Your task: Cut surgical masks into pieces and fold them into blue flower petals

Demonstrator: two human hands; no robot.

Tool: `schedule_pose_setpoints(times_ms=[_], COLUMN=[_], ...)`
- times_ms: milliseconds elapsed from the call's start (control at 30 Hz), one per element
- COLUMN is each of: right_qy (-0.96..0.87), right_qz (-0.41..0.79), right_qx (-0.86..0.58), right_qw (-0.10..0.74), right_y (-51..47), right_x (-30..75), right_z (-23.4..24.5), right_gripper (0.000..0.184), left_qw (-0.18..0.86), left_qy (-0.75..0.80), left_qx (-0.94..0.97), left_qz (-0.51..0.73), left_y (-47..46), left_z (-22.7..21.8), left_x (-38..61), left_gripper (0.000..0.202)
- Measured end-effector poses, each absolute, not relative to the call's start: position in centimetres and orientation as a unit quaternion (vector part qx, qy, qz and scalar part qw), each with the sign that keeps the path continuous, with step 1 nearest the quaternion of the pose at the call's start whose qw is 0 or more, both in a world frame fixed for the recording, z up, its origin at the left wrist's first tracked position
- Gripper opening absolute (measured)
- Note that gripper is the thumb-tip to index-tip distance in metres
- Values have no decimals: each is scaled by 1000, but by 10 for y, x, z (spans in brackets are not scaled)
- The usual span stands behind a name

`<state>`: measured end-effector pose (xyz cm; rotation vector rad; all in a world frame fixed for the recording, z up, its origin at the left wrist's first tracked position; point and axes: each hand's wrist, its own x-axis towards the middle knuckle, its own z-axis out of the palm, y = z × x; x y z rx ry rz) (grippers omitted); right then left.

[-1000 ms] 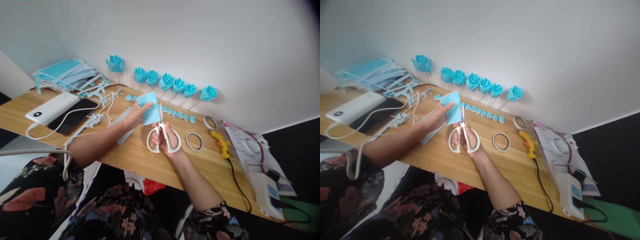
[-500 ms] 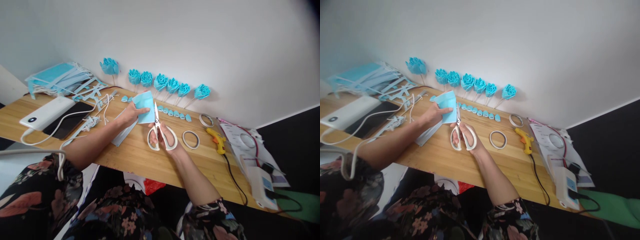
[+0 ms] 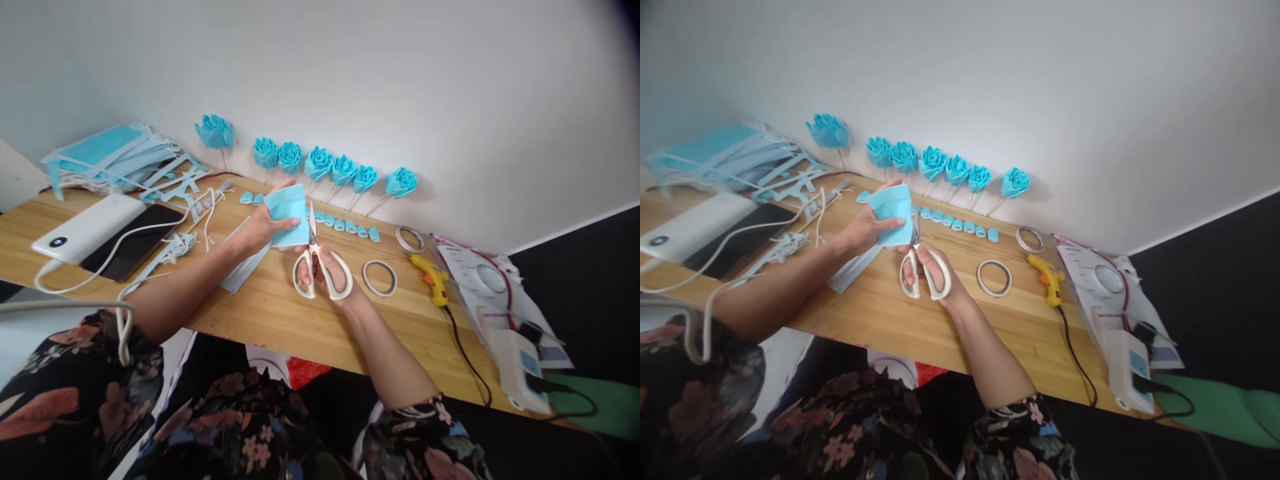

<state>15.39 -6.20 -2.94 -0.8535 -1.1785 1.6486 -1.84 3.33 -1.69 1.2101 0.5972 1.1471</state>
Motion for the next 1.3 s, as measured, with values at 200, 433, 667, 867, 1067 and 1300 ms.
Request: schedule_pose_setpoints(times_ms=[200, 433, 667, 867, 1067, 1300], right_qy=[-479, -496, -505, -490, -480, -467], right_qz=[666, 658, 648, 649, 643, 646], right_qx=[-349, -350, -352, -359, -359, -350], right_qw=[453, 445, 448, 459, 477, 492], right_y=[-63, -61, -61, -64, -65, -67], right_x=[153, 155, 154, 151, 150, 148], right_z=[-29, -30, -27, -21, -21, -22], right_gripper=[59, 59, 62, 63, 61, 56], left_qw=[612, 604, 623, 633, 645, 652], left_qy=[263, 254, 255, 253, 246, 234], left_qx=[532, 556, 542, 527, 526, 519], left_qz=[523, 511, 503, 507, 497, 501], left_y=[37, 38, 37, 36, 34, 29], left_z=[-20, -24, -24, -22, -21, -15], left_x=[-19, -19, -18, -18, -18, -15], left_gripper=[95, 97, 98, 97, 94, 76])
